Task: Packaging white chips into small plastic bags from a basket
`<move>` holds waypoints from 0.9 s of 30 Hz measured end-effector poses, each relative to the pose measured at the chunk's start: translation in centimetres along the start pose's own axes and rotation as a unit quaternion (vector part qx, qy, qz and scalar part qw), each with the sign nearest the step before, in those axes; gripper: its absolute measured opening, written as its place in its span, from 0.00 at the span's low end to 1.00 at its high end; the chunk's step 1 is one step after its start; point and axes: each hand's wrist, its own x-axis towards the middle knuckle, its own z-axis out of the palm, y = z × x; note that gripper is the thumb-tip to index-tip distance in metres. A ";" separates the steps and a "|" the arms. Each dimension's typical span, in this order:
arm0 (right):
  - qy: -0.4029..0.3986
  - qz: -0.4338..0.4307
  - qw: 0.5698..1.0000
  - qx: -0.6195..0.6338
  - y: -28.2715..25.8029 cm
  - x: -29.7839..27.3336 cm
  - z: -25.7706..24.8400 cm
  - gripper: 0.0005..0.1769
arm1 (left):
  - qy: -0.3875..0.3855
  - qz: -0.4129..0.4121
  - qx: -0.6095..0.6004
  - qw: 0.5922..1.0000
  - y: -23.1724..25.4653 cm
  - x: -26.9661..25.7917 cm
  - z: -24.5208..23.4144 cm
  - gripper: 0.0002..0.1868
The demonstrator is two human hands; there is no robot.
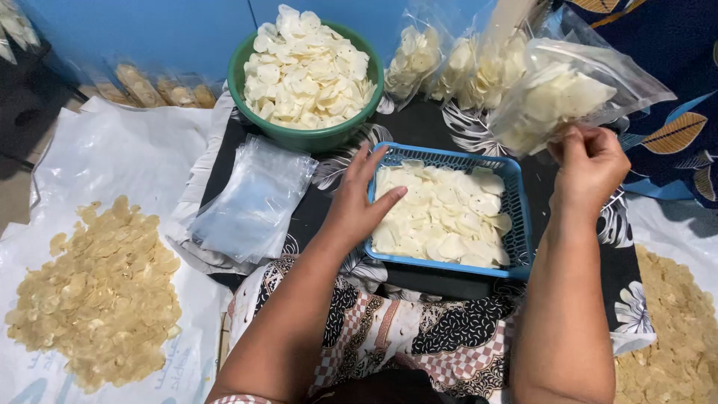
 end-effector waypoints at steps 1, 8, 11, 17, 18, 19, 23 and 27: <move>0.000 -0.001 1.000 -0.001 1.7 0.9 -0.2 0.04 | 0.000 0.000 -0.001 1.000 -0.7 0.0 0.5 0.37; 0.135 0.016 0.987 -0.086 12.7 5.7 -0.4 0.09 | -0.237 -0.120 0.207 0.942 -3.5 0.3 2.5 0.45; 0.175 0.066 0.976 -0.115 14.4 6.7 0.5 0.09 | -0.281 -0.149 0.220 0.922 -2.7 0.6 2.0 0.45; 0.200 0.071 0.971 -0.111 20.0 9.0 1.3 0.07 | -0.308 -0.128 0.231 0.914 -4.0 0.0 2.5 0.44; 0.194 0.070 0.967 -0.147 20.9 9.4 1.5 0.07 | -0.315 -0.120 0.236 0.912 -3.8 0.0 2.4 0.44; 0.193 0.072 0.968 -0.147 23.6 10.5 1.7 0.07 | -0.315 -0.122 0.236 0.911 -3.0 0.2 1.9 0.44; 0.267 0.054 0.942 -0.198 30.7 13.0 2.5 0.05 | -0.340 -0.135 0.212 0.906 -1.4 0.3 0.8 0.43; 0.260 0.109 0.950 -0.132 33.1 14.2 4.8 0.05 | -0.344 -0.132 0.206 0.907 -1.7 0.2 1.0 0.43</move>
